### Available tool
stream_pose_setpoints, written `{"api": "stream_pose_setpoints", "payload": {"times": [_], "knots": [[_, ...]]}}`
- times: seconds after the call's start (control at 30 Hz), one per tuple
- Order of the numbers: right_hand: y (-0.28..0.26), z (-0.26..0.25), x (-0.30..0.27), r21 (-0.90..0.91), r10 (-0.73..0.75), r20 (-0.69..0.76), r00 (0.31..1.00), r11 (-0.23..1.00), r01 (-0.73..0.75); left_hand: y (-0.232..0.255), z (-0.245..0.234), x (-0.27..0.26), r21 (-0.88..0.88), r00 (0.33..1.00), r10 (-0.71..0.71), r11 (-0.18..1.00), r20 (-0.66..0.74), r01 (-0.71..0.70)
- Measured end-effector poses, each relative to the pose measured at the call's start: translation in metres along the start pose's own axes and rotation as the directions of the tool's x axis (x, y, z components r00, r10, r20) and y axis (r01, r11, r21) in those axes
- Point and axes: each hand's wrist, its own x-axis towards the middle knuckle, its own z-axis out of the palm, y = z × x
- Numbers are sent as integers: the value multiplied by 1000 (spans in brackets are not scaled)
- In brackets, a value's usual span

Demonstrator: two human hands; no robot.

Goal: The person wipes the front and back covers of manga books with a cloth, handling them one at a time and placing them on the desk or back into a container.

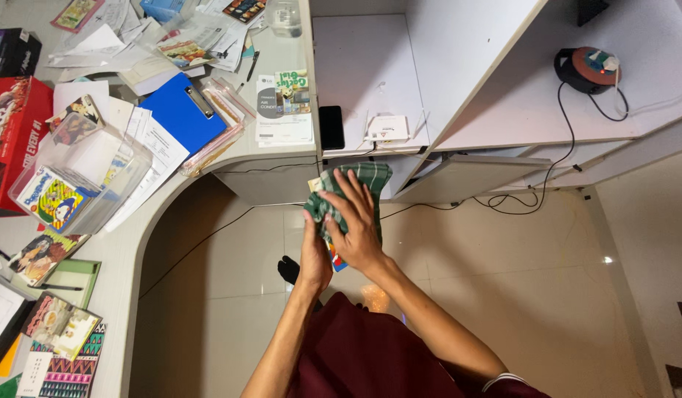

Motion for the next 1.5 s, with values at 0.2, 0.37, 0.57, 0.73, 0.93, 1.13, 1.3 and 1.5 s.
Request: {"api": "stream_pose_setpoints", "payload": {"times": [0.2,0.37,0.57,0.73,0.93,1.13,1.3,1.5], "knots": [[-3,5,5,49,96,-63,993,994,-93,4,-2,-5,-82,997,-71,994,18,72],[-3,16,-5,287,266,-83,960,929,-233,12,-3,-10,-8,998,52,999,24,-51],[-14,27,-26,361,352,-11,936,874,-324,25,-7,-5,112,996,71,992,-60,-64],[-34,26,-41,301,212,-34,977,934,-192,12,-21,-2,63,994,92,994,-55,-89],[-41,20,-34,219,107,-62,992,971,-91,4,-21,-8,-171,1000,27,985,8,-26],[-23,9,6,81,42,1,999,996,-41,11,-13,-16,-109,991,-111,989,-78,102],[-16,17,10,96,90,10,996,991,-91,14,-14,-13,-20,999,23,1000,-37,-24],[1,30,-10,411,291,-13,957,874,-261,32,-10,-22,8,997,64,998,-44,-64]]}}
